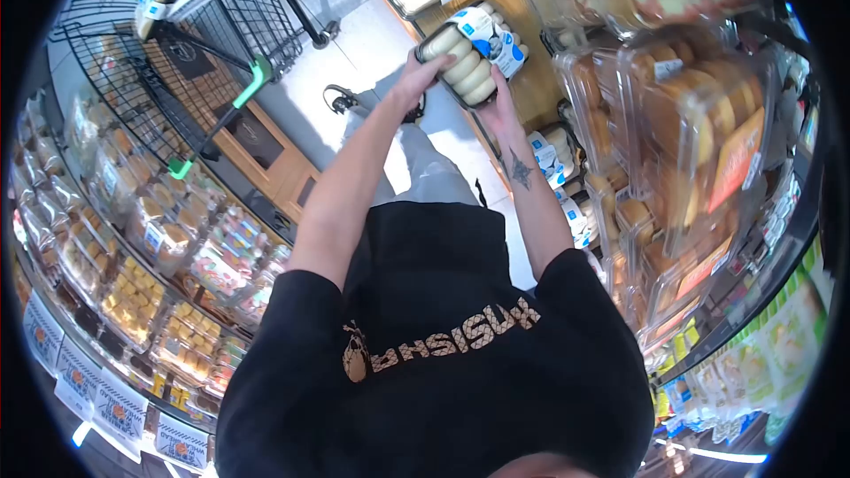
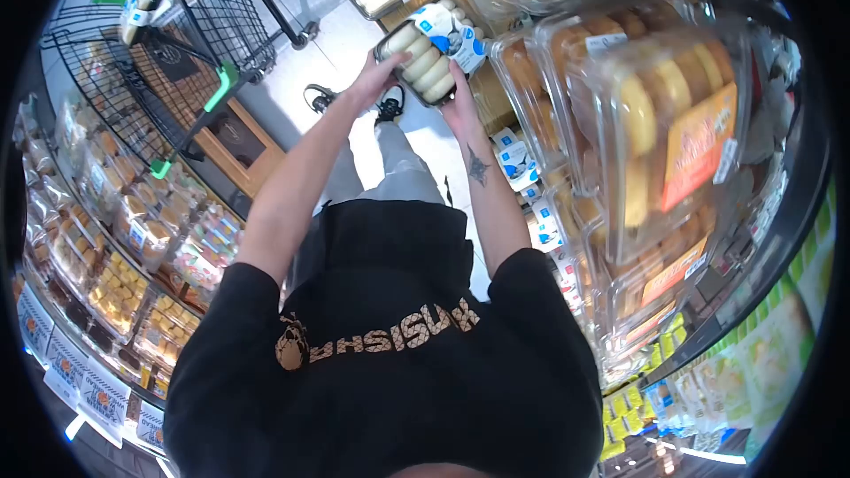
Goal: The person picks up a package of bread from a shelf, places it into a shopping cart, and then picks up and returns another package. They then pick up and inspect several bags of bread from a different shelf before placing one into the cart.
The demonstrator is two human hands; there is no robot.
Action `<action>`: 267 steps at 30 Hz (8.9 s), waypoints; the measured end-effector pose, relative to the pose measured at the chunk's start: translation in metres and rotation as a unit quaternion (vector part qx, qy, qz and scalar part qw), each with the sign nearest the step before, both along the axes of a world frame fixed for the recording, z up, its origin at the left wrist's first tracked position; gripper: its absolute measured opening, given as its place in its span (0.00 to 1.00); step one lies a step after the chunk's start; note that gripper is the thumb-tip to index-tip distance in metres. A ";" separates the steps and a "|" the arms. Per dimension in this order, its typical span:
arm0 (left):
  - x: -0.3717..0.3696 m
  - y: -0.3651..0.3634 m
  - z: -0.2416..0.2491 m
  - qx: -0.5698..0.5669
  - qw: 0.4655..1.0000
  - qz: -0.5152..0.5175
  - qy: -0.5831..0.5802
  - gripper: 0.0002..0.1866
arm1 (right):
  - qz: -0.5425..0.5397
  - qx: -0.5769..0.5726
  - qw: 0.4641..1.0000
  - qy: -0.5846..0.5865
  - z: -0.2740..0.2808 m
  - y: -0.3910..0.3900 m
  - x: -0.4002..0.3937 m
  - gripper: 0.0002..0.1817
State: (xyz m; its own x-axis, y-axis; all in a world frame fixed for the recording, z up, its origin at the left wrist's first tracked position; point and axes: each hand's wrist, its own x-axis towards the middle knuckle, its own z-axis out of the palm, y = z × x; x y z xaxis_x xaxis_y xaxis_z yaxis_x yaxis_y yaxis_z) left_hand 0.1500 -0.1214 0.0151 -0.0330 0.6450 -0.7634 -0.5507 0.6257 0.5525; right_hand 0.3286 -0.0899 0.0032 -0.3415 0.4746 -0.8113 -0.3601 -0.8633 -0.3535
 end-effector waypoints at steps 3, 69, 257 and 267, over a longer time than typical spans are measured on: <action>0.006 0.025 -0.017 -0.051 0.997 0.031 0.053 0.50 | 0.007 -0.008 1.000 0.010 -0.009 0.007 -0.001 0.33; -0.245 -0.152 0.128 0.242 0.925 0.214 -0.201 0.23 | 0.471 0.170 0.866 -0.012 0.138 -0.060 -0.150 0.21; -0.545 -0.013 -0.066 -0.032 0.957 0.276 0.089 0.38 | 0.414 0.554 0.673 -0.263 0.112 -0.069 -0.459 0.16; -0.608 0.093 -0.131 0.009 0.908 0.411 -0.078 0.46 | 0.566 0.514 0.558 -0.323 0.069 -0.071 -0.455 0.22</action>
